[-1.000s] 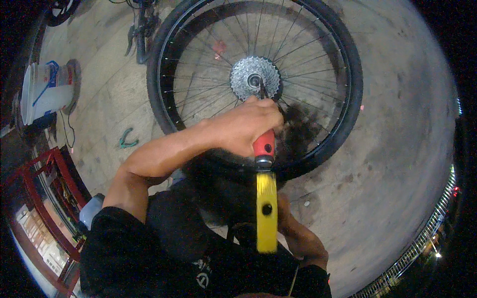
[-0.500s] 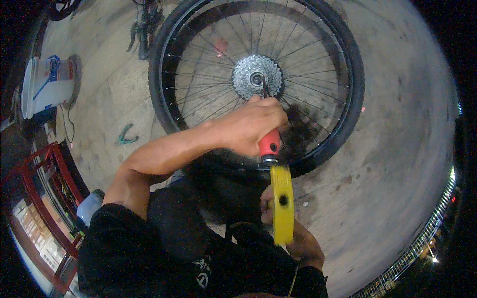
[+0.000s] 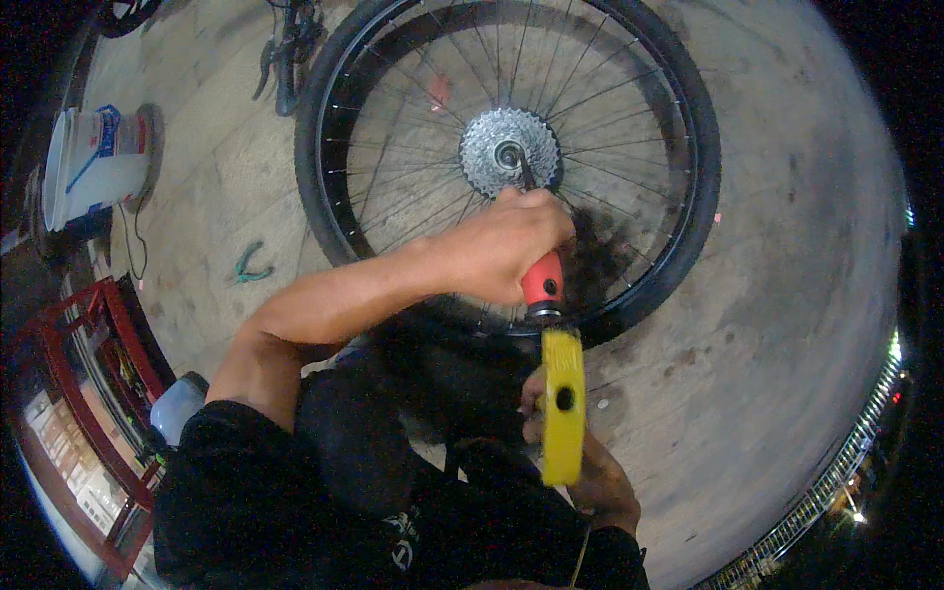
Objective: The person uses a red-handled tool and a yellow hammer to work on the hub of a bicycle wheel. They repeatedly tap the tool against the hub while holding the wheel steady.
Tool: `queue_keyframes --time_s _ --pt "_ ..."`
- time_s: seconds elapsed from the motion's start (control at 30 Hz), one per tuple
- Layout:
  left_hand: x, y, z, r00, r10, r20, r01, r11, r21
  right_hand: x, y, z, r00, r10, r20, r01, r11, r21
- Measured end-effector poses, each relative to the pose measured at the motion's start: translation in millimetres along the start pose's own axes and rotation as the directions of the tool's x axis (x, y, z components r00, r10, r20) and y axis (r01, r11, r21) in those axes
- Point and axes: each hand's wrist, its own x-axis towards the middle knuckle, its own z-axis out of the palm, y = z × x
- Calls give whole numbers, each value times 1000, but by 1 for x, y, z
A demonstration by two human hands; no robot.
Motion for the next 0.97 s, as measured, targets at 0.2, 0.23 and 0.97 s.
queue_keyframes --time_s 0.2,0.23,0.97 --pt "2 6 0 998 -70 -3 70 998 9 10 -23 19 980 -150 -131 136 985 -109" --pt "2 8 -1 996 -94 9 94 996 10 19 -21 15 937 -348 9 338 904 -261" --pt "5 -10 4 989 -42 -145 31 996 -79 24 -71 32 903 -303 -303 96 832 -547"
